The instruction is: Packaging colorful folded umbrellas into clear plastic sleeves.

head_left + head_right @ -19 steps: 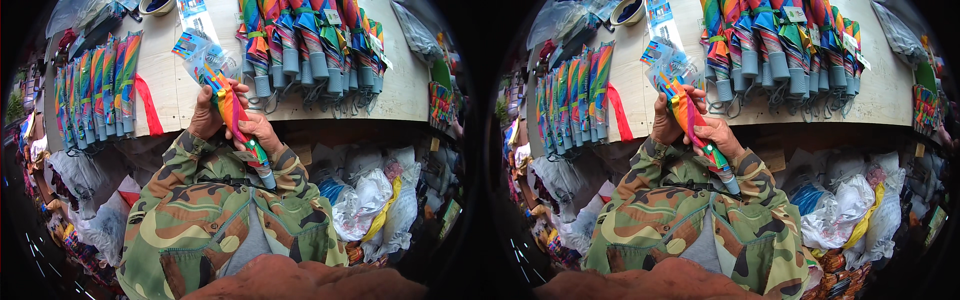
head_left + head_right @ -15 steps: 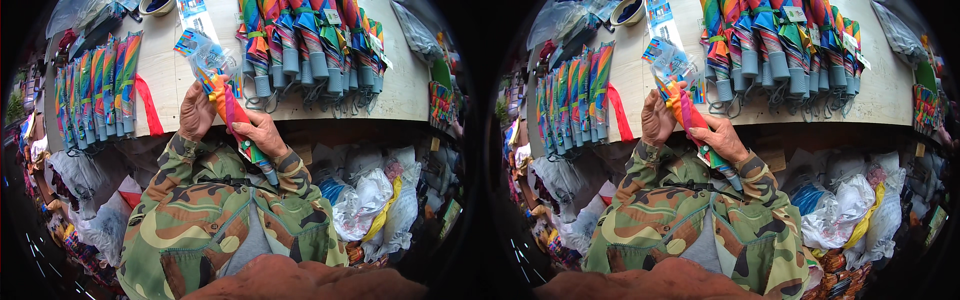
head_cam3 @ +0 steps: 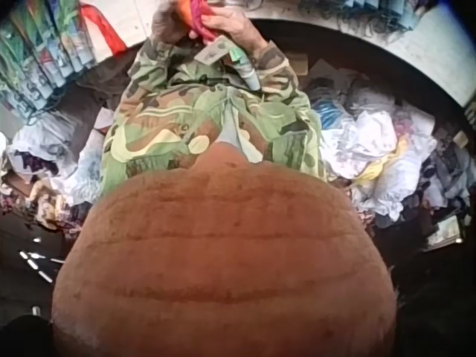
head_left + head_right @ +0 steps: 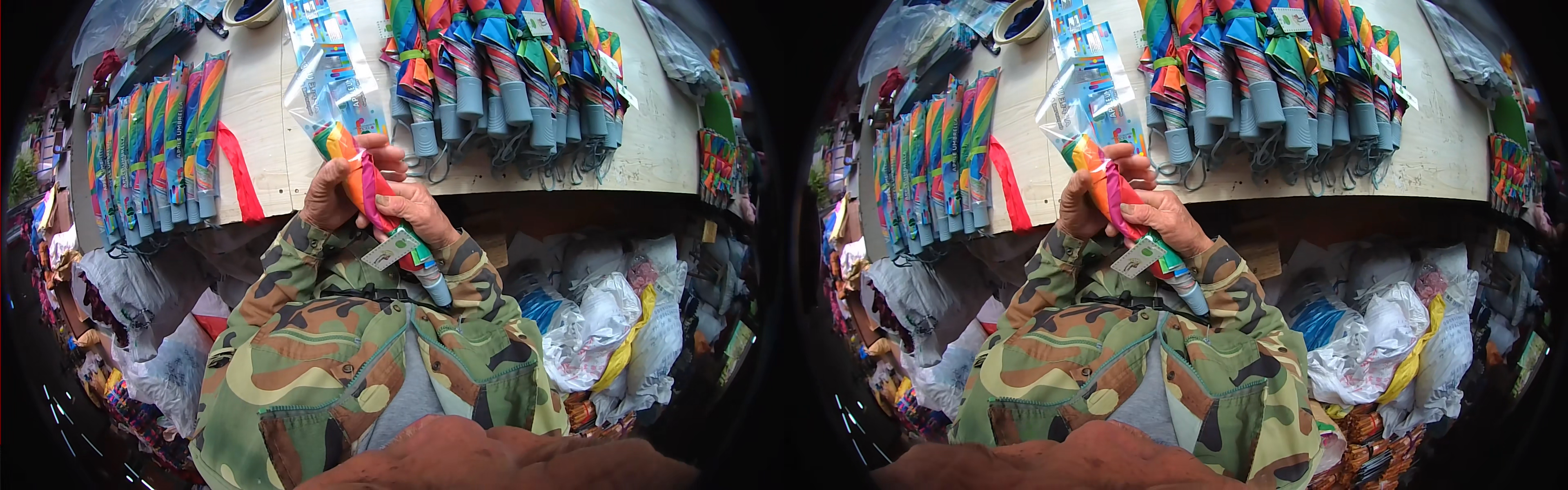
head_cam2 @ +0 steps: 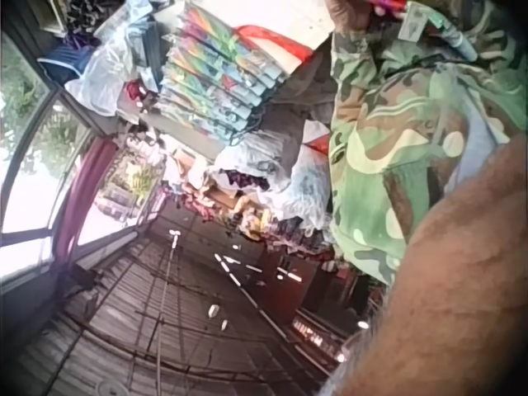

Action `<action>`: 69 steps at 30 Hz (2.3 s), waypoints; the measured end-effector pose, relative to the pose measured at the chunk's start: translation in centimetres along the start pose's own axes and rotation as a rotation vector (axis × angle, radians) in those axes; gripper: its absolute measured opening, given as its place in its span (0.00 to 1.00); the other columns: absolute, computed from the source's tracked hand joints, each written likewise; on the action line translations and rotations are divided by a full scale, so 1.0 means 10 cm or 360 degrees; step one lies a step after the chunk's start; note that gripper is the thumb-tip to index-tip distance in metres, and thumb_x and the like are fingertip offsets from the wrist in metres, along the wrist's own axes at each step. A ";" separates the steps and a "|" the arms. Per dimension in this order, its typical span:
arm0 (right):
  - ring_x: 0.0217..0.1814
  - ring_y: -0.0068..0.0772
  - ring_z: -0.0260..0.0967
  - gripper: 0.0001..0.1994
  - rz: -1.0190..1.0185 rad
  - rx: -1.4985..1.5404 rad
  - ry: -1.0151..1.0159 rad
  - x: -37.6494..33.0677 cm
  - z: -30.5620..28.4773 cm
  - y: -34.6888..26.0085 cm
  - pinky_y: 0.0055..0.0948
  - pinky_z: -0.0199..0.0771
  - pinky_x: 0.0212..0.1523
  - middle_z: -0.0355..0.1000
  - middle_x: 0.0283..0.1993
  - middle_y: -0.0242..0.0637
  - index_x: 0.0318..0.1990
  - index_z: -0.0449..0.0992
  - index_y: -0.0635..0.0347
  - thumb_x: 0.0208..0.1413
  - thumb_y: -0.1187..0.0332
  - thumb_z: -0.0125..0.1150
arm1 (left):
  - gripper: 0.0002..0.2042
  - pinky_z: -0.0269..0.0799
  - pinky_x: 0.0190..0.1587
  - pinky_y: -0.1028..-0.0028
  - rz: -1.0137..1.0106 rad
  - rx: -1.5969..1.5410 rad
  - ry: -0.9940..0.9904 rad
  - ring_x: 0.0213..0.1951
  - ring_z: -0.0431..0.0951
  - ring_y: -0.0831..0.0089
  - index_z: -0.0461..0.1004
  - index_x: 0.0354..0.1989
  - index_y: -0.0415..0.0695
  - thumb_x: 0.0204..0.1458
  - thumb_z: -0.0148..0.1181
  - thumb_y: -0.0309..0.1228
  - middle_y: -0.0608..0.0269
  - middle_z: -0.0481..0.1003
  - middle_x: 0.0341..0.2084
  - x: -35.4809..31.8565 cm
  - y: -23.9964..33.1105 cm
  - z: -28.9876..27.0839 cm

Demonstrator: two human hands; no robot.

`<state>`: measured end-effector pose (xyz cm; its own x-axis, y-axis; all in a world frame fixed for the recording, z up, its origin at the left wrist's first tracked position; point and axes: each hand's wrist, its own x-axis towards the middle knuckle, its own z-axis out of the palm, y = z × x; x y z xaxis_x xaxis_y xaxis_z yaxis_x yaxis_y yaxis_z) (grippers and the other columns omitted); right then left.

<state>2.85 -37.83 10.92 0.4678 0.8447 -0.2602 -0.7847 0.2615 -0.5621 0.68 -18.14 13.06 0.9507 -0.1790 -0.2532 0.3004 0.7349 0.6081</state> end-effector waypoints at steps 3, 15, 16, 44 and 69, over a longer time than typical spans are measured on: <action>0.33 0.25 0.80 0.22 -0.0009 -0.0229 -0.0020 0.04 0.06 0.04 0.24 0.81 0.37 0.84 0.46 0.41 0.67 0.76 0.66 0.77 0.59 0.60 | 0.25 0.86 0.51 0.57 0.0217 -0.0239 0.0311 0.42 0.88 0.56 0.74 0.63 0.39 0.67 0.69 0.44 0.53 0.84 0.43 0.06 0.13 -0.20; 0.60 0.51 0.77 0.31 -0.1152 -0.2332 0.0324 -0.30 0.40 -0.01 0.45 0.80 0.58 0.75 0.61 0.45 0.65 0.80 0.55 0.52 0.63 0.80 | 0.13 0.85 0.46 0.57 0.0141 -0.0052 0.0634 0.35 0.84 0.66 0.74 0.49 0.45 0.69 0.67 0.40 0.60 0.81 0.35 0.11 0.29 -0.51; 0.59 0.49 0.77 0.30 -0.1166 -0.2509 0.0400 -0.31 0.41 0.05 0.46 0.80 0.55 0.76 0.61 0.45 0.63 0.80 0.55 0.51 0.65 0.81 | 0.13 0.85 0.46 0.57 0.0125 -0.0047 0.0637 0.36 0.84 0.66 0.74 0.49 0.45 0.69 0.67 0.40 0.60 0.81 0.35 0.11 0.28 -0.51; 0.36 0.61 0.82 0.16 -0.0461 -0.1455 0.1100 0.09 0.44 0.33 0.49 0.79 0.35 0.81 0.36 0.55 0.43 0.67 0.65 0.73 0.62 0.65 | 0.33 0.78 0.64 0.60 0.0199 0.0120 0.0332 0.57 0.82 0.64 0.70 0.66 0.39 0.61 0.76 0.47 0.51 0.82 0.55 -0.43 -0.28 -0.19; 0.34 0.57 0.82 0.14 -0.0734 -0.1378 0.0905 0.30 0.61 0.25 0.48 0.76 0.33 0.79 0.28 0.48 0.50 0.76 0.65 0.71 0.63 0.67 | 0.19 0.72 0.71 0.42 0.0190 -0.0039 0.0221 0.64 0.79 0.44 0.76 0.55 0.41 0.68 0.64 0.45 0.47 0.85 0.46 -0.26 -0.07 -0.20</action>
<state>-0.18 -31.75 13.56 0.9298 0.3587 -0.0822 -0.0475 -0.1046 -0.9934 -2.19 -16.88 11.76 0.9591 0.0014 -0.2829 0.1823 0.7615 0.6220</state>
